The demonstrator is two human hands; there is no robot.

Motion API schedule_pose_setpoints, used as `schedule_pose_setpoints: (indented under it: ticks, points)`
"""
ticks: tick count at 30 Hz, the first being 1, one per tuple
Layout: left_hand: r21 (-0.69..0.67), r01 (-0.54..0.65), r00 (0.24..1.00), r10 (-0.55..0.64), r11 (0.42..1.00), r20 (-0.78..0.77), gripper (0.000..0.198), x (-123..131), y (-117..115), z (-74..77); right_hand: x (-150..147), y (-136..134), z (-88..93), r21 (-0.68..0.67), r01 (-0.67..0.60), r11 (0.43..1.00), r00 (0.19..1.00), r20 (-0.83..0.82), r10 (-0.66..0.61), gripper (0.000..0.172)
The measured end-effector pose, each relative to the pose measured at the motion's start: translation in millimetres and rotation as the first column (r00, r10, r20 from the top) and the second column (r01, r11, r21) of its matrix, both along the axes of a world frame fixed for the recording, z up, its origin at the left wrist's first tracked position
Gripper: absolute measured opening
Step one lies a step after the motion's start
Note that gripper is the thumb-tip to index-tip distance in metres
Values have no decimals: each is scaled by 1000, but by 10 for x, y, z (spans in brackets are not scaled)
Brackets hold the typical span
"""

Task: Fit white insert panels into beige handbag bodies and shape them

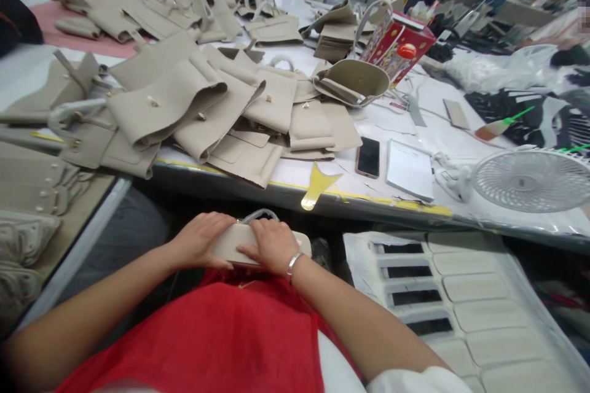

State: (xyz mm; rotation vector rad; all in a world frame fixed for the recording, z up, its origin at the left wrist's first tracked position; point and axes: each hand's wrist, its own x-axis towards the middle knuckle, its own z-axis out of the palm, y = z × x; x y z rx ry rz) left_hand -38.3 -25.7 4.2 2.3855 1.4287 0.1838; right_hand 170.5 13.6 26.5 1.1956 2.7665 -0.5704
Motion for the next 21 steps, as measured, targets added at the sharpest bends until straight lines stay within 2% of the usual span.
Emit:
schedule_pose_setpoints:
  ticks: [6,9,11,13,15,19,21]
  points:
    - [16,30,999,-29,999,-40,86,-5,-24,12,5,-15,47,31,-14,999,997,74,11,54]
    - [11,31,998,-31,999,-50,85,0,-26,24,196,41,96,44,26,999,985,171,-33,59]
    - [13,24,999,-23,1000,-47,86,0,-29,30,393,90,117,-19,97,995,974,208,-91,58]
    - [11,20,999,-19,1000,-27,91,-3,-33,30,596,118,113,-146,179,973,975,161,-155,49]
    - [-13,17,1000,-17,1000,5,90,1,-31,25,754,119,79,-277,233,932,972,40,-231,38]
    - [-108,-56,996,62,993,57,51,54,16,31,867,89,-25,-426,285,859,910,-162,-383,28]
    - [-142,-93,992,104,985,72,42,85,51,52,855,76,-52,-437,290,852,897,-186,-401,28]
